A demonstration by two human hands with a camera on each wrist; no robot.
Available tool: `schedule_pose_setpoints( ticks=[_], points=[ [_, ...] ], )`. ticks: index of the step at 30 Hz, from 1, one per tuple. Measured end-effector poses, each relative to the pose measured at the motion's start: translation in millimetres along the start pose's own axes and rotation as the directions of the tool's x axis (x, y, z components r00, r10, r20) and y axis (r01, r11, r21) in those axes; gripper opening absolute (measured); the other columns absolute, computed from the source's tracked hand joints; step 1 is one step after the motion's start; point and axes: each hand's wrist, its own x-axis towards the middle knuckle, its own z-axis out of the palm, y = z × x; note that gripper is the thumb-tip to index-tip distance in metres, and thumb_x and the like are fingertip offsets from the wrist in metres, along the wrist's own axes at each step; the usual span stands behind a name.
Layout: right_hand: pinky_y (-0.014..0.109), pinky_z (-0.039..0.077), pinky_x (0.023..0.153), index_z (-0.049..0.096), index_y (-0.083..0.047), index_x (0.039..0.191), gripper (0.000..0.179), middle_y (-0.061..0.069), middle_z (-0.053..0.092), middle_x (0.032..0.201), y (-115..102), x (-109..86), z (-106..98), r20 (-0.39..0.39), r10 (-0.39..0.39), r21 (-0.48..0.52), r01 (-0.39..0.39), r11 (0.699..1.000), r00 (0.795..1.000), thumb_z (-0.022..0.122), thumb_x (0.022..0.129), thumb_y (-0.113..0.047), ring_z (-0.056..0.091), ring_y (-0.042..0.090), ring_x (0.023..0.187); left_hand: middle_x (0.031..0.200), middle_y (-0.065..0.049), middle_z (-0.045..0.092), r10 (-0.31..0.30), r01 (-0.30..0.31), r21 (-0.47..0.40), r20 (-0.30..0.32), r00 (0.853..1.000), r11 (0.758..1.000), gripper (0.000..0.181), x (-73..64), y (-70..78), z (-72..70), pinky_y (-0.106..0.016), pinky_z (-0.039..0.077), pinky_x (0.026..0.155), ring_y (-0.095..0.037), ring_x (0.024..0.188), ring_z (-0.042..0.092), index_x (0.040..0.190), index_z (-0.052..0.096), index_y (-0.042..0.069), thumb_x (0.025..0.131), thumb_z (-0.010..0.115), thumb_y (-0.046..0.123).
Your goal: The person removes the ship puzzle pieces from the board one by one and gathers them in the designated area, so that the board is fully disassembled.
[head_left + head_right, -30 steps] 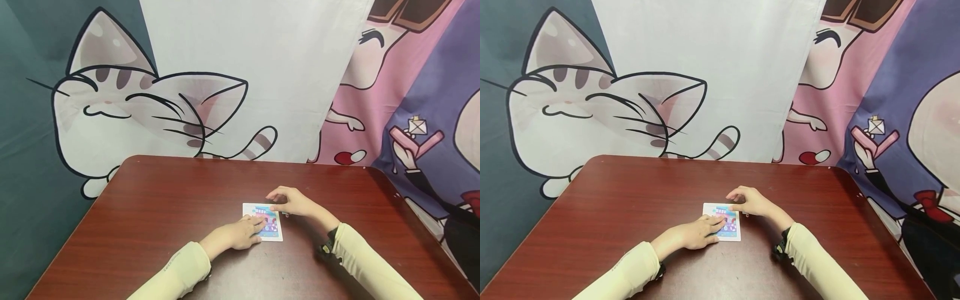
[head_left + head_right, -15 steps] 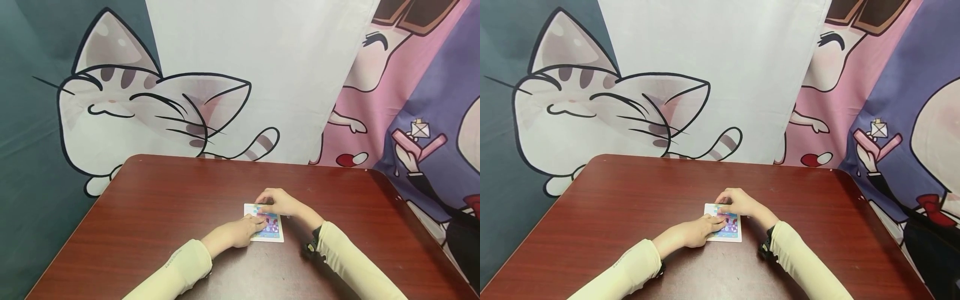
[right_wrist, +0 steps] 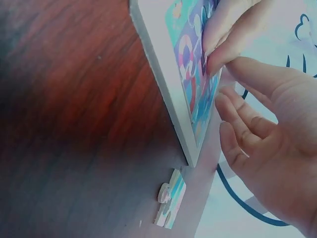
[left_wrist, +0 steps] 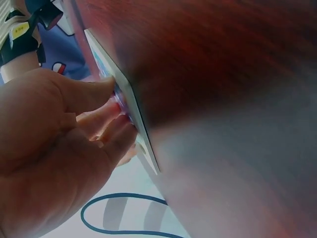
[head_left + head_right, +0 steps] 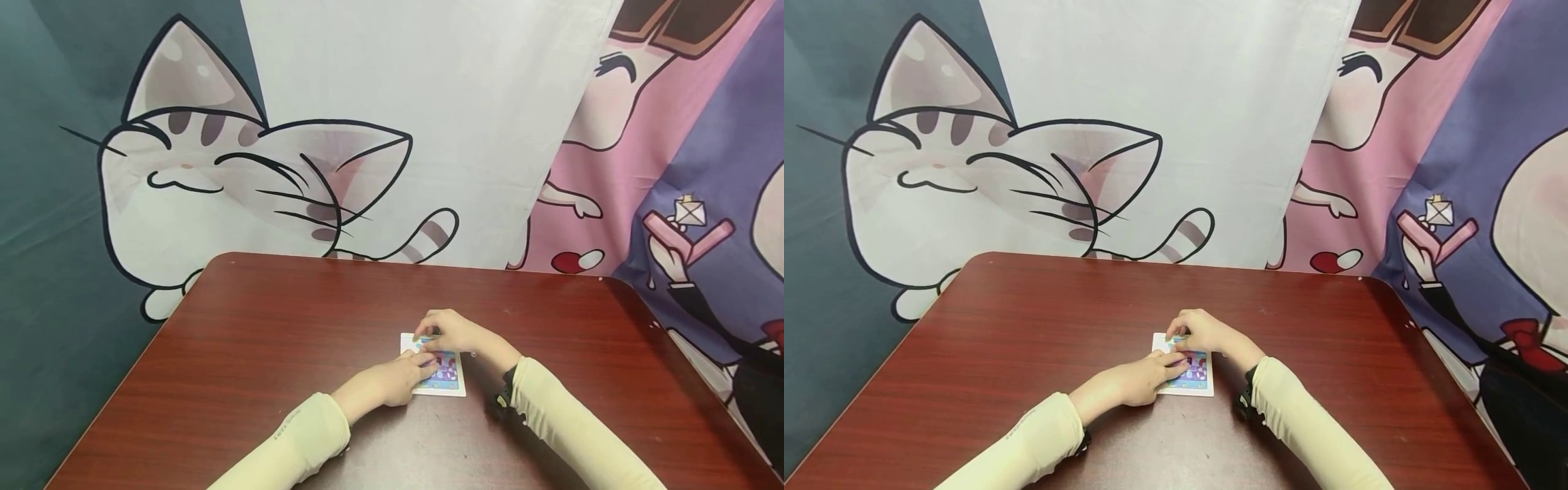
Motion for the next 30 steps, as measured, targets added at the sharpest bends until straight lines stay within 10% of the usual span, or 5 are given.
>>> schedule_pose_setpoints(
  ticks=[16,30],
  points=[
    [0.02,0.046,0.072,0.073,-0.012,0.084,0.008,-0.002,0.058,0.089,1.3,11.9,1.6,0.129,0.146,0.099,-0.159,0.982,0.981,0.075,0.077,-0.011,0.052,0.009,0.08,0.146,-0.002,0.035,-0.004,0.01,0.167,-0.034,0.999,0.986,0.061,-2.2,7.6,2.4,-0.026,0.036,0.104,-0.016,0.131,0.035,0.138,0.042,0.009,0.083,0.066,0.014],
    [0.023,0.043,0.072,0.068,-0.014,0.082,0.009,-0.002,0.053,0.085,-4.6,14.1,-5.7,0.176,0.234,0.033,-0.243,0.969,0.956,0.074,0.078,-0.008,0.049,0.011,0.08,0.136,-0.004,0.042,0.111,-0.055,0.333,-0.151,0.982,0.941,0.052,7.6,12.6,6.8,-0.02,0.034,0.103,-0.015,0.128,0.036,0.132,0.044,0.011,0.085,0.064,0.023]
  ],
)
